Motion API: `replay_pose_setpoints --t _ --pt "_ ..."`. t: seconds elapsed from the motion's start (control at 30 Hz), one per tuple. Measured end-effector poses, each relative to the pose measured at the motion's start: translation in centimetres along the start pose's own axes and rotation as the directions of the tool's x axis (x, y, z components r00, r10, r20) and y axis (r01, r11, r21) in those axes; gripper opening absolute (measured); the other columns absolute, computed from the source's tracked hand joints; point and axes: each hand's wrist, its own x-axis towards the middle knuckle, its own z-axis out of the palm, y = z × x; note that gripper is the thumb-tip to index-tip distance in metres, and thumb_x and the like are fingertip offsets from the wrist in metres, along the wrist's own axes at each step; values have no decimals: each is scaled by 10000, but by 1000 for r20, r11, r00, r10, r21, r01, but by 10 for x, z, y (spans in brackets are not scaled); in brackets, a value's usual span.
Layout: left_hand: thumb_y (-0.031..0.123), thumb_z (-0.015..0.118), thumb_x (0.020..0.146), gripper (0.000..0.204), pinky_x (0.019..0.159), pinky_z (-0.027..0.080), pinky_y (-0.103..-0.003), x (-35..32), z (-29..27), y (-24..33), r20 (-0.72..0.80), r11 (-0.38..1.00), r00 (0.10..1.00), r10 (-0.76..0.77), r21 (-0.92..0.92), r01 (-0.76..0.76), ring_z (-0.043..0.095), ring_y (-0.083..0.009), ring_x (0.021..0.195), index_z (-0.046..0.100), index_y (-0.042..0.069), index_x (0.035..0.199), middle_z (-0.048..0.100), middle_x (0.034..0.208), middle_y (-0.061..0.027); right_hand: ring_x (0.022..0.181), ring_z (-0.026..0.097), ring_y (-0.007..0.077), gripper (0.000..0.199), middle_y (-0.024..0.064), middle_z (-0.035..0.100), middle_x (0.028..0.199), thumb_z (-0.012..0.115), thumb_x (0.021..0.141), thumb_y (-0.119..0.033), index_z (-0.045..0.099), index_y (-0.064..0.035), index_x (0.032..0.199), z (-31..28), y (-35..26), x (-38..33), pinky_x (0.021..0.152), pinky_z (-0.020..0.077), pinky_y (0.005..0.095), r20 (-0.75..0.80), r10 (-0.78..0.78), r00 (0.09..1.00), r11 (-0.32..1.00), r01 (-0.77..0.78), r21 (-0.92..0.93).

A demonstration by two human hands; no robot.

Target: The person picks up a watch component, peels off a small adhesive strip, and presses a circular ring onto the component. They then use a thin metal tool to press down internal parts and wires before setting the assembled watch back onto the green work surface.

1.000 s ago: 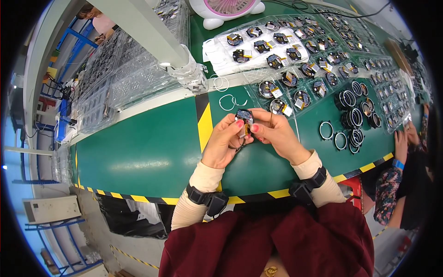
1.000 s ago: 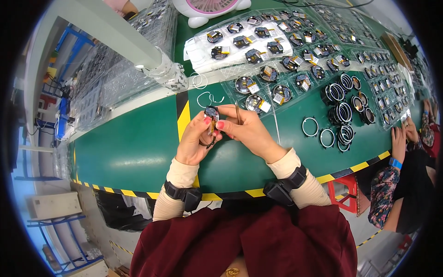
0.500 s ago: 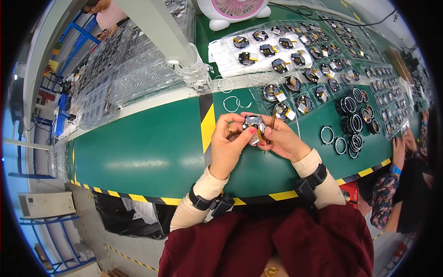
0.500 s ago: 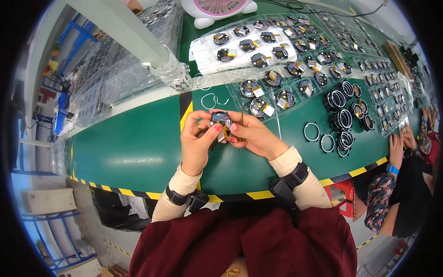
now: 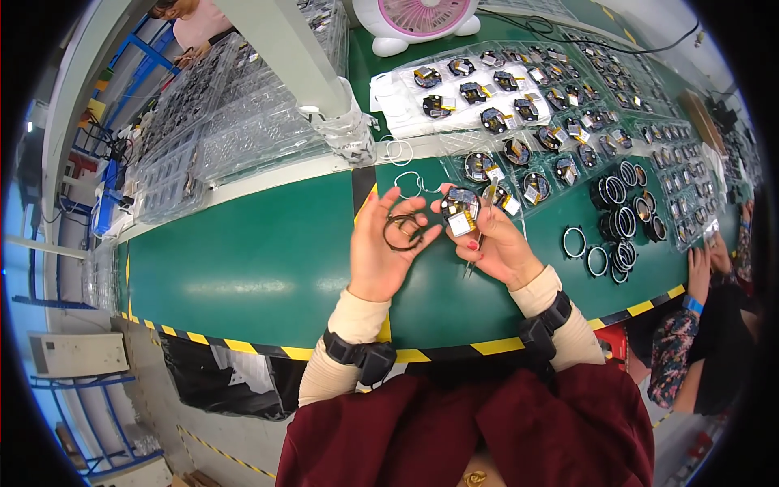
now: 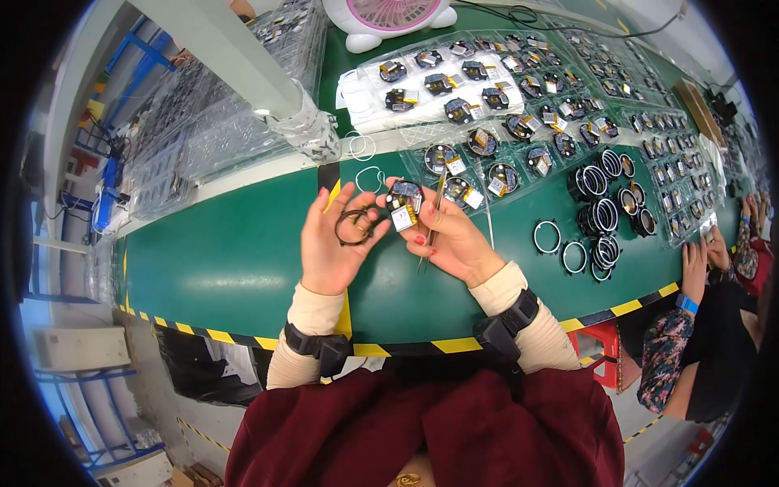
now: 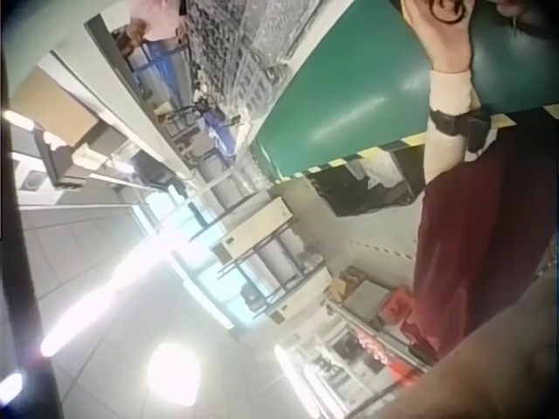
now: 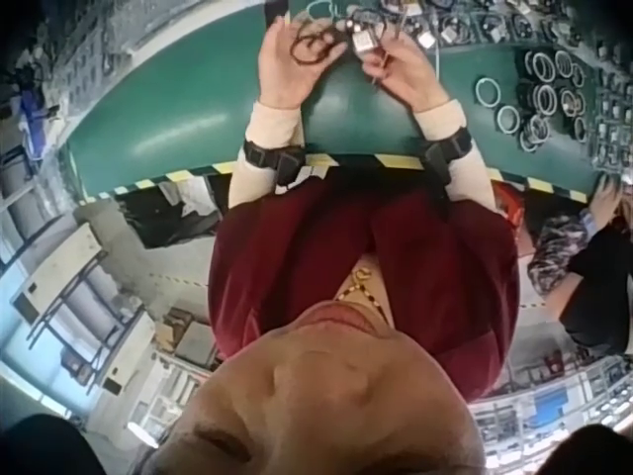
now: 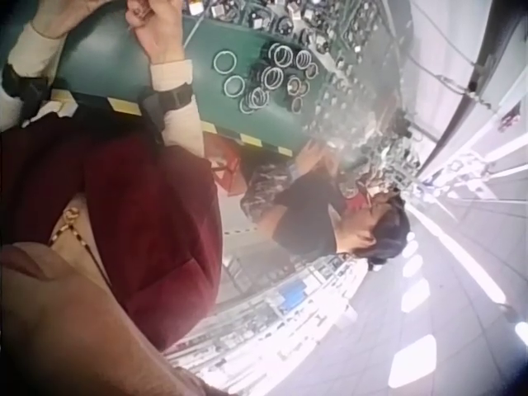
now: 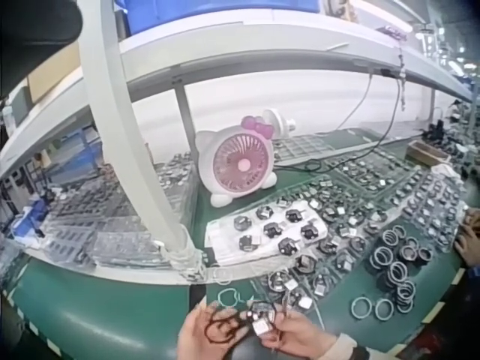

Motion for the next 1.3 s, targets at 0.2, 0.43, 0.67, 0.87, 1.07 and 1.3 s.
replay_pose_setpoints --t 0.2,0.43,0.67,0.87,1.07,1.3 --pt "194 420 886 345 686 460 -333 0 -13 -11 192 867 962 192 427 -258 503 -161 786 361 63 1200 503 1128 -122 590 323 64 625 51 488 1185 599 797 -320 313 -91 1303 -5 -4 -1 464 274 169 -31 -41 999 999 42 18" --pt "166 340 861 397 1003 286 -512 9 -15 -2 162 943 981 -108 -296 153 401 -299 1155 350 13 1227 428 1234 -171 589 324 61 610 52 487 1188 599 802 -294 315 -94 1303 -4 -6 0 472 280 168 -71 -94 993 995 97 31" --pt "201 317 906 369 1029 220 -536 10 -18 -15 268 929 950 -157 -286 235 319 -315 1226 368 -22 1195 371 1291 -160 590 375 46 481 65 498 1148 569 816 -73 371 -80 1254 12 -5 -1 473 290 163 -167 -244 955 944 194 -267" --pt "285 311 936 397 1041 226 -481 7 -11 -20 269 904 945 -187 -331 272 322 -299 1226 402 -23 1170 394 1275 -134 575 399 23 496 106 506 1162 609 733 41 417 -49 1182 13 15 1 496 330 151 -169 -536 827 676 300 -673" --pt "334 357 920 436 1018 272 -387 11 -20 -31 389 919 902 -188 -253 301 364 -237 1184 392 3 1201 427 1232 -101 547 518 61 356 74 581 1033 671 672 23 551 -37 1001 24 28 3 520 437 190 2 -691 723 245 237 -940" --pt "280 456 889 431 1002 291 -351 12 -21 -29 403 980 910 -93 -123 154 391 -199 1144 380 23 1227 446 1192 -76 554 537 99 335 115 581 1031 715 641 -34 583 -26 948 26 24 1 469 429 216 222 -718 660 -151 164 -975"
